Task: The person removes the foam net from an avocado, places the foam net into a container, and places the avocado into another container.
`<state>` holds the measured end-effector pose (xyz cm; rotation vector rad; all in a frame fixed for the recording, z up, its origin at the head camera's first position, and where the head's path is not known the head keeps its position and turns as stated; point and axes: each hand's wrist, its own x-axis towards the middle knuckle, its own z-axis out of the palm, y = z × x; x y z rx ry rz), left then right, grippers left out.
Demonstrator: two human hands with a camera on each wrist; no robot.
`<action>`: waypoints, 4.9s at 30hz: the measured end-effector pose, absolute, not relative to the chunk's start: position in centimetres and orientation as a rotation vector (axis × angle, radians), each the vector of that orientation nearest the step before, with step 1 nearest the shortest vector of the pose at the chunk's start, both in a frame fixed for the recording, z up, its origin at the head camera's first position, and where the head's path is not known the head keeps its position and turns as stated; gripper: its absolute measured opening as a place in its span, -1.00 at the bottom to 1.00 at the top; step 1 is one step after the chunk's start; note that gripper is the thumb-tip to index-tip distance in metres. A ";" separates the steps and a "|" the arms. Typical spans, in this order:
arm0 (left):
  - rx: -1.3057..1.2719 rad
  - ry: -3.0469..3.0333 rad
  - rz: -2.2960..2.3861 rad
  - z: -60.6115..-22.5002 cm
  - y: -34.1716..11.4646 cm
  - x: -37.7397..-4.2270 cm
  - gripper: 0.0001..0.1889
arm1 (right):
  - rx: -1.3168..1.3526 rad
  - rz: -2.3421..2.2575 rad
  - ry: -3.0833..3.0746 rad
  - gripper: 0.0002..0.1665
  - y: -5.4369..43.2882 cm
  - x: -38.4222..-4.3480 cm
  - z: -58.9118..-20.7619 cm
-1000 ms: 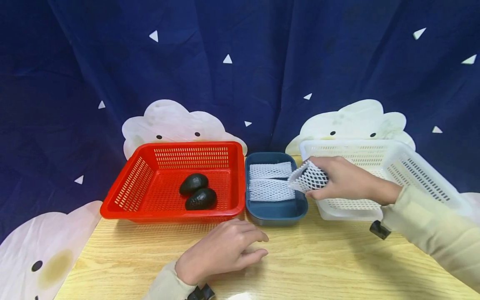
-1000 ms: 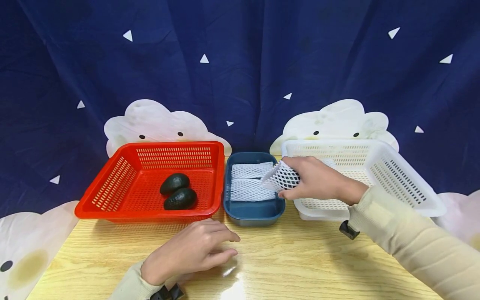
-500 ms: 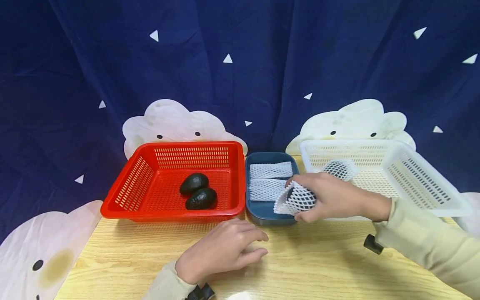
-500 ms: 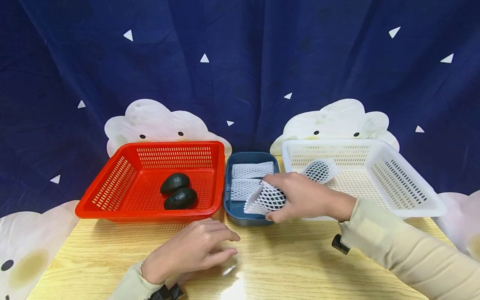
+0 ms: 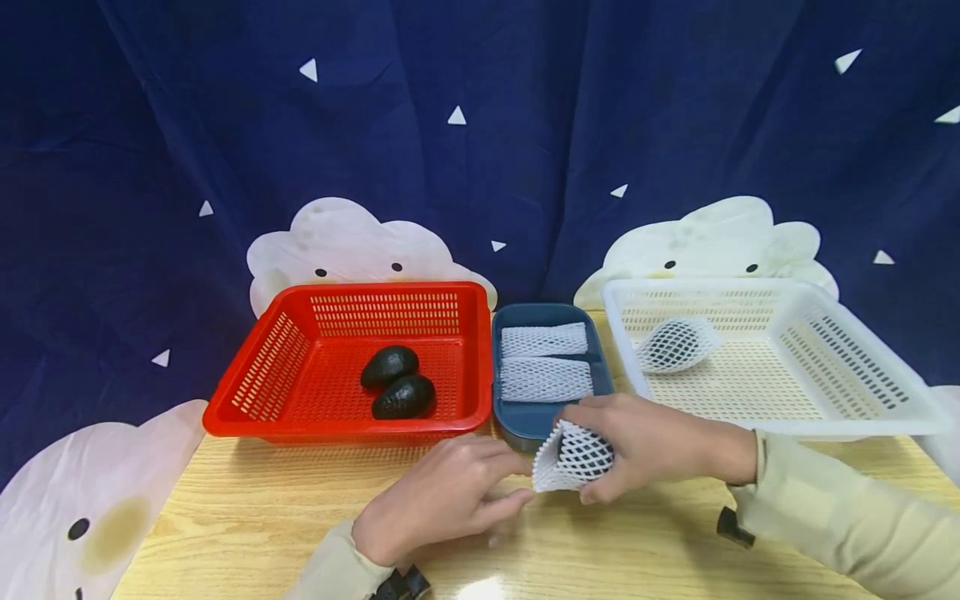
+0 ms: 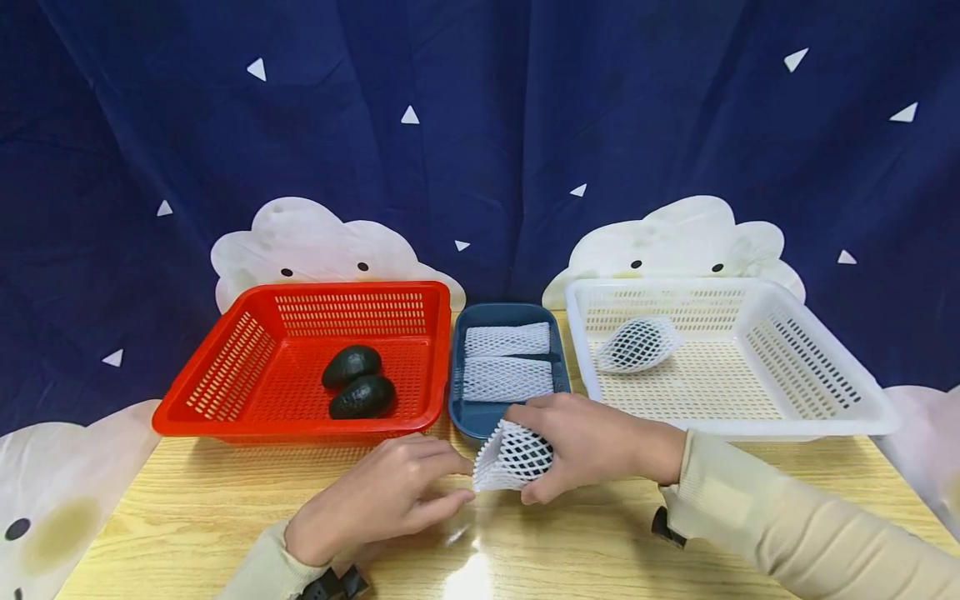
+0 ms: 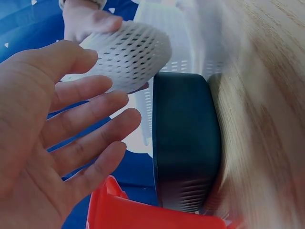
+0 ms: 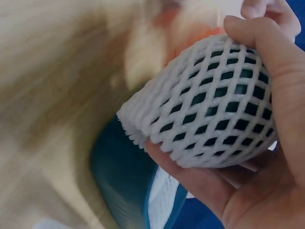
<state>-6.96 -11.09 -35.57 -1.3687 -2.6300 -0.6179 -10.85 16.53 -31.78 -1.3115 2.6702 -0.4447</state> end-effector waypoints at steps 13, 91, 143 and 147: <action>-1.379 -2.657 -0.647 -35.7 -10.9 -7.0 -0.78 | -1.187 -0.312 2.598 -0.01 15.7 -9.4 -33.8; -1.413 -2.685 -0.797 -38.0 -10.9 -8.0 -0.90 | -1.004 -0.557 2.658 0.09 16.7 -9.2 -39.7; -1.259 -2.576 -0.981 -39.4 -9.4 -7.3 -0.82 | -1.025 -0.709 2.560 -0.18 17.0 -9.8 -40.8; -1.253 -2.597 -0.923 -39.6 -9.3 -7.4 -0.84 | -1.063 -0.699 2.585 -0.19 17.1 -9.7 -40.8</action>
